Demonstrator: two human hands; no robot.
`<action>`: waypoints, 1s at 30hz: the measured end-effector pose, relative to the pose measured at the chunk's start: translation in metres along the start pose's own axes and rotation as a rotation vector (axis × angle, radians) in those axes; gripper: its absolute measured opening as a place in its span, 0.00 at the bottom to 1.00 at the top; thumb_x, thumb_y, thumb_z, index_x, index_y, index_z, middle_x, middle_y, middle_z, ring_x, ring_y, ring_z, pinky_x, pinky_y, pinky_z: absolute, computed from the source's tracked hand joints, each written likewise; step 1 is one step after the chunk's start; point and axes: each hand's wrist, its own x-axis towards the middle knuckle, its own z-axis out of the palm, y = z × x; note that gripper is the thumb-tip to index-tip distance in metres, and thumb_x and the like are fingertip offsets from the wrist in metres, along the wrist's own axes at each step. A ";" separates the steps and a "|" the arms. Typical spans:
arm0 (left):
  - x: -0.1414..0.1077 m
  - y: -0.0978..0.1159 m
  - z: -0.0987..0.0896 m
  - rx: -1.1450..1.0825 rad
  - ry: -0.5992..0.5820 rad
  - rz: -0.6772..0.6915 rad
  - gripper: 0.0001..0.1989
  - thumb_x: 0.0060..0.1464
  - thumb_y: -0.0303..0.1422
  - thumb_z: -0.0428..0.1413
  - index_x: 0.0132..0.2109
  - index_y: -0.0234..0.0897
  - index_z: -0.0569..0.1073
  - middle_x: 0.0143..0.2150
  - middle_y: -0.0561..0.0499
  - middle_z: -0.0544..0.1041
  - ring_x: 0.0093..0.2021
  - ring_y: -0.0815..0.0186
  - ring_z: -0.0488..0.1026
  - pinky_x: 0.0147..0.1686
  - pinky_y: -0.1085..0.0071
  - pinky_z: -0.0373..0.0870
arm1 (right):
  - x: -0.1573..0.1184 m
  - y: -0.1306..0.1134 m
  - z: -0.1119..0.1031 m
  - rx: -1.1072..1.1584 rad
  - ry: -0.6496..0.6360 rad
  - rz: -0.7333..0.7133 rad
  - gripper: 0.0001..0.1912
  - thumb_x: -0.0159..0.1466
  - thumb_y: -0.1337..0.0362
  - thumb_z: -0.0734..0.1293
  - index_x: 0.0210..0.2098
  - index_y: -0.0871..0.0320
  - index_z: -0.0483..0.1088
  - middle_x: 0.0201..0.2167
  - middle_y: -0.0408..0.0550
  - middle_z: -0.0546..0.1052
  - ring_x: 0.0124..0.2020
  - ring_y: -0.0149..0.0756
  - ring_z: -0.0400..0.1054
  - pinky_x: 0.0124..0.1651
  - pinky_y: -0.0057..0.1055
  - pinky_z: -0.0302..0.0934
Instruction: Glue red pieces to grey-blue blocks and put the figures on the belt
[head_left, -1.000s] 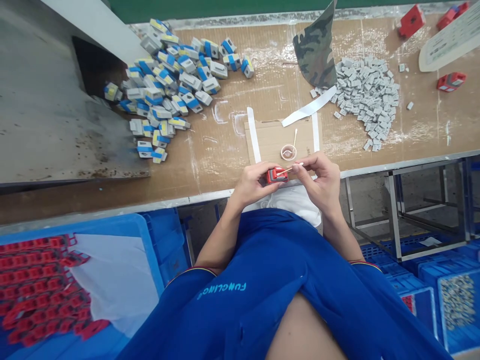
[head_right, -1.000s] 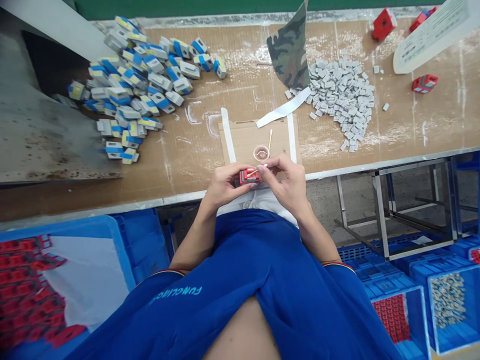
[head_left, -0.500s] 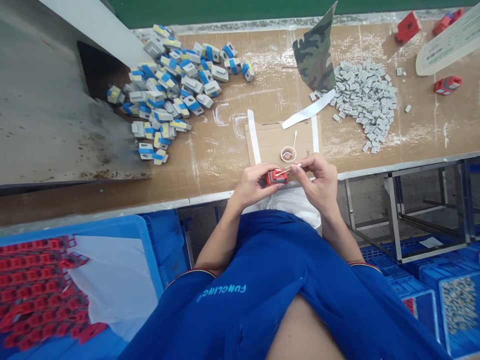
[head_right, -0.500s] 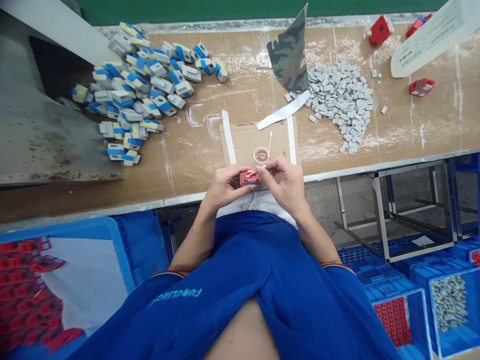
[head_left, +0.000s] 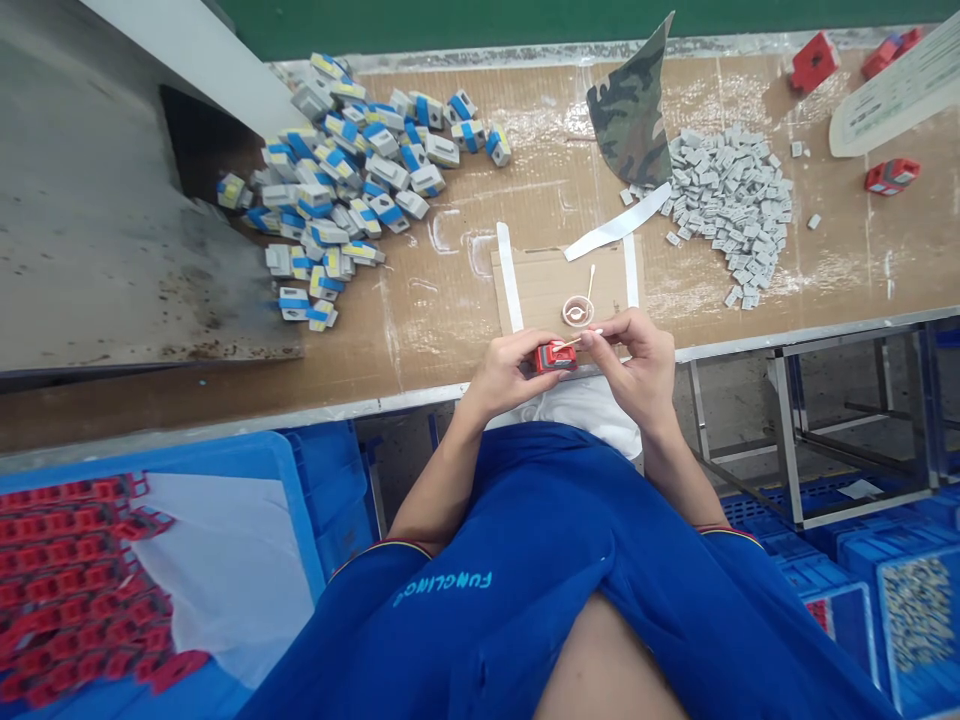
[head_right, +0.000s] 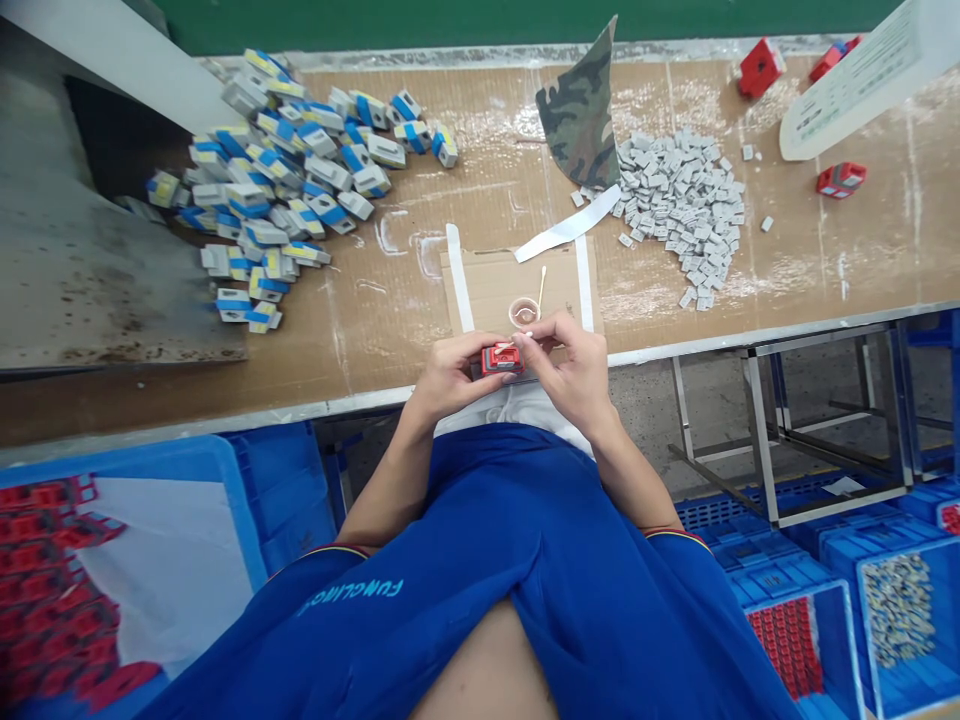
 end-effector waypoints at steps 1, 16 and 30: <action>0.000 0.000 0.000 0.007 -0.001 -0.001 0.19 0.63 0.44 0.66 0.53 0.35 0.81 0.44 0.42 0.87 0.40 0.59 0.82 0.41 0.67 0.75 | 0.000 0.000 0.000 -0.004 0.003 -0.008 0.10 0.72 0.55 0.73 0.35 0.51 0.77 0.30 0.39 0.83 0.29 0.31 0.78 0.33 0.28 0.72; -0.001 0.005 0.001 0.016 0.004 -0.071 0.17 0.60 0.43 0.68 0.51 0.36 0.81 0.43 0.45 0.87 0.38 0.61 0.82 0.38 0.69 0.75 | -0.008 -0.005 -0.002 -0.110 0.014 -0.112 0.06 0.72 0.60 0.73 0.37 0.51 0.77 0.33 0.42 0.87 0.30 0.34 0.80 0.35 0.30 0.75; -0.001 0.006 0.002 0.039 0.008 -0.066 0.18 0.61 0.44 0.67 0.50 0.35 0.81 0.42 0.46 0.87 0.38 0.62 0.82 0.38 0.69 0.76 | -0.011 -0.005 -0.008 -0.210 0.008 -0.150 0.07 0.73 0.61 0.71 0.37 0.51 0.77 0.32 0.42 0.86 0.30 0.33 0.80 0.35 0.30 0.74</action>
